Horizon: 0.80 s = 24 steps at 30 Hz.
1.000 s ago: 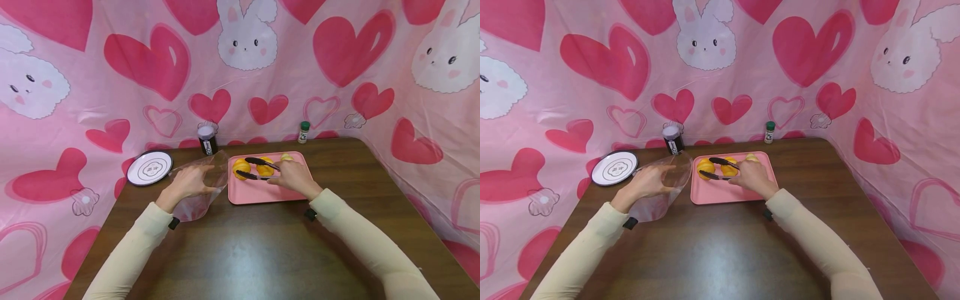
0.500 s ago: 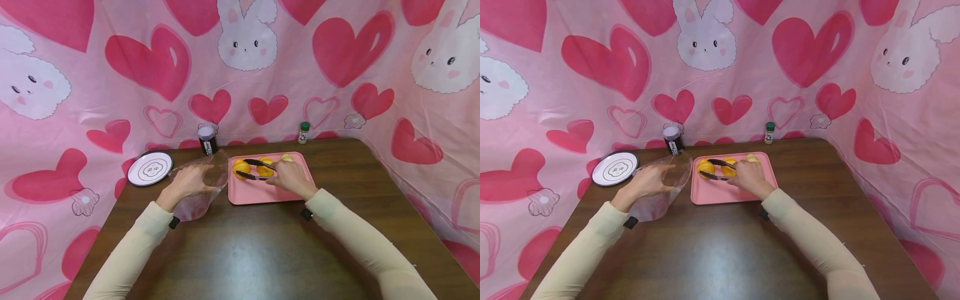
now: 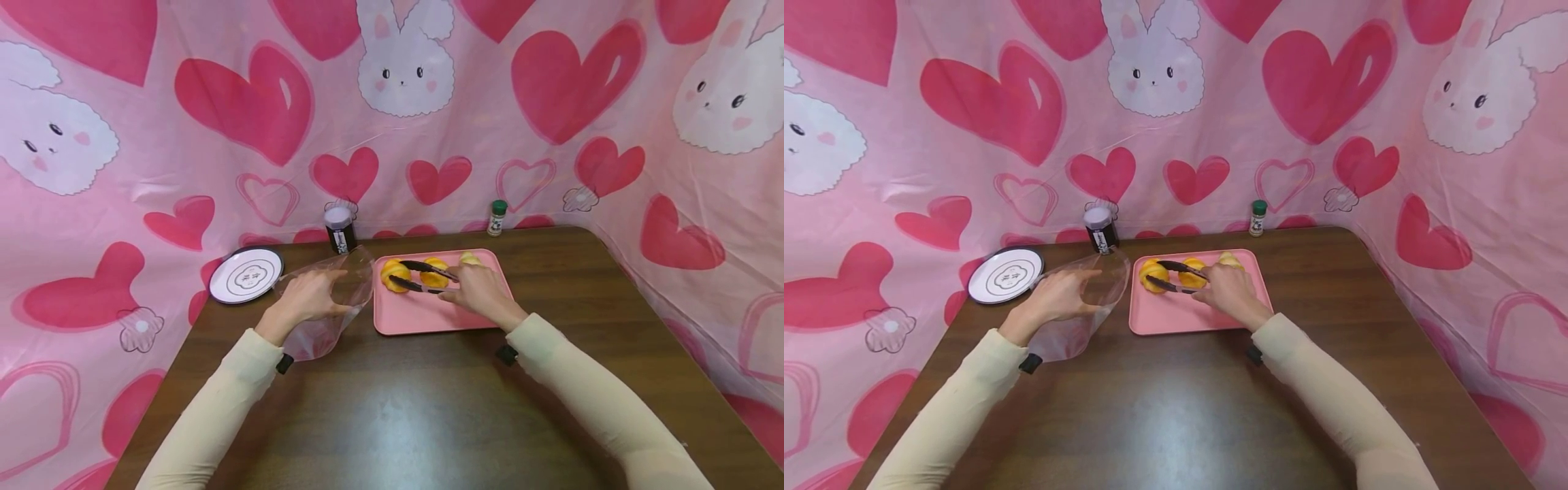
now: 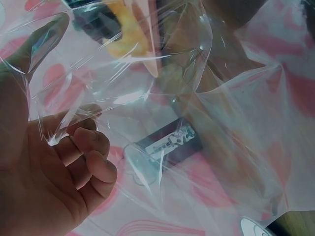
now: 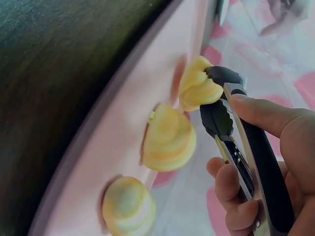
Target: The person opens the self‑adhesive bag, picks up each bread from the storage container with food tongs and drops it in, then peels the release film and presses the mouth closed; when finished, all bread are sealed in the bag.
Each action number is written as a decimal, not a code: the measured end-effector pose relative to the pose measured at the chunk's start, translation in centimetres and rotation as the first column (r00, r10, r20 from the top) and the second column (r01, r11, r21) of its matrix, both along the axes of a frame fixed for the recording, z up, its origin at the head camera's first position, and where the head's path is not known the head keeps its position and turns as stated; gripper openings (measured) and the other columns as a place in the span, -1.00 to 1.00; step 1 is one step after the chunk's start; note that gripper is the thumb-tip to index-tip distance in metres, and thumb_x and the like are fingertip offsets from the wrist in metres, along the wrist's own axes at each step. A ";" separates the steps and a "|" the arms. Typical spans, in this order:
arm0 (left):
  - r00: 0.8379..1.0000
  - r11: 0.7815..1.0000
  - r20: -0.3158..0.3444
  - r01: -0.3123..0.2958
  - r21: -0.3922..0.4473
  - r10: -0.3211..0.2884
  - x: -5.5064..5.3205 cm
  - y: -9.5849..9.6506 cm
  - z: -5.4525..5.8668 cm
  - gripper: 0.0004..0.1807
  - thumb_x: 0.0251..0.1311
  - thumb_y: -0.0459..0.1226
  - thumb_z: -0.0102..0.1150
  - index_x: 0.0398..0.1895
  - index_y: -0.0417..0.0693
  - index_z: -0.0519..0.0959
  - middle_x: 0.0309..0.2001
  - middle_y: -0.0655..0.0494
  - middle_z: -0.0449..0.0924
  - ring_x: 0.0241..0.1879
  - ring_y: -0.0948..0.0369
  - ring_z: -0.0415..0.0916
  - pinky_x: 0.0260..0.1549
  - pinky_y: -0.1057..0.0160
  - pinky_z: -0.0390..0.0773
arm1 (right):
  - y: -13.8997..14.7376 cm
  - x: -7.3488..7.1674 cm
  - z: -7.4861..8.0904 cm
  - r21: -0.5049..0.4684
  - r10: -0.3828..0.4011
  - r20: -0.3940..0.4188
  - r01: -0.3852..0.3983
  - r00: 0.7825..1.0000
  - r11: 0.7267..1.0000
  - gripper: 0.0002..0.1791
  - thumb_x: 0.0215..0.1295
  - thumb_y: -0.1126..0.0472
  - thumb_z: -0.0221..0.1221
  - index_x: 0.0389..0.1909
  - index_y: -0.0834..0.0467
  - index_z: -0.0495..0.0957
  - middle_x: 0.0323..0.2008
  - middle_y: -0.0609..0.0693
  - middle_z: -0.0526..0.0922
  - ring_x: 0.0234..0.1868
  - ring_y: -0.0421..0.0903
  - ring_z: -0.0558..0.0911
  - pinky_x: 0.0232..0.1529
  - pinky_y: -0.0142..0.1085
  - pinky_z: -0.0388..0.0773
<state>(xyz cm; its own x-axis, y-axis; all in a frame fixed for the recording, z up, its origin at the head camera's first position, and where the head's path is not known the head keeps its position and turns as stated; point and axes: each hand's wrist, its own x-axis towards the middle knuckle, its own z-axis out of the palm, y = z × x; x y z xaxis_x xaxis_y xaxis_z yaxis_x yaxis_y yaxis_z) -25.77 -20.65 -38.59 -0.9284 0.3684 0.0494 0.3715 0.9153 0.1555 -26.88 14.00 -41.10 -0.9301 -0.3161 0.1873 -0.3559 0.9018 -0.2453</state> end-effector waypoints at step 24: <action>1.000 0.999 0.007 -0.001 -0.047 0.001 -0.8 0.2 -0.8 -0.05 -0.13 0.26 0.45 0.34 0.00 0.48 0.23 -0.05 0.60 0.09 -0.10 0.60 -0.04 -0.24 0.60 | 1.7 3.9 5.0 -0.089 -0.003 -0.032 0.000 0.999 0.996 -0.26 0.06 -0.23 0.41 0.26 -0.02 0.56 0.07 0.06 0.70 -0.29 0.06 0.58 -0.37 -0.11 0.55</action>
<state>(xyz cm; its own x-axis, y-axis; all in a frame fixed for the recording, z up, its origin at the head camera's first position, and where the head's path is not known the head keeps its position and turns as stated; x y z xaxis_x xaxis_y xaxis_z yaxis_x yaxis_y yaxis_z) -26.57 -20.47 -39.40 -0.9289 0.3694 0.0254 0.3698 0.9219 0.1154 -22.93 15.66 -36.12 -0.9236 -0.2957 0.2440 -0.3636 0.8775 -0.3128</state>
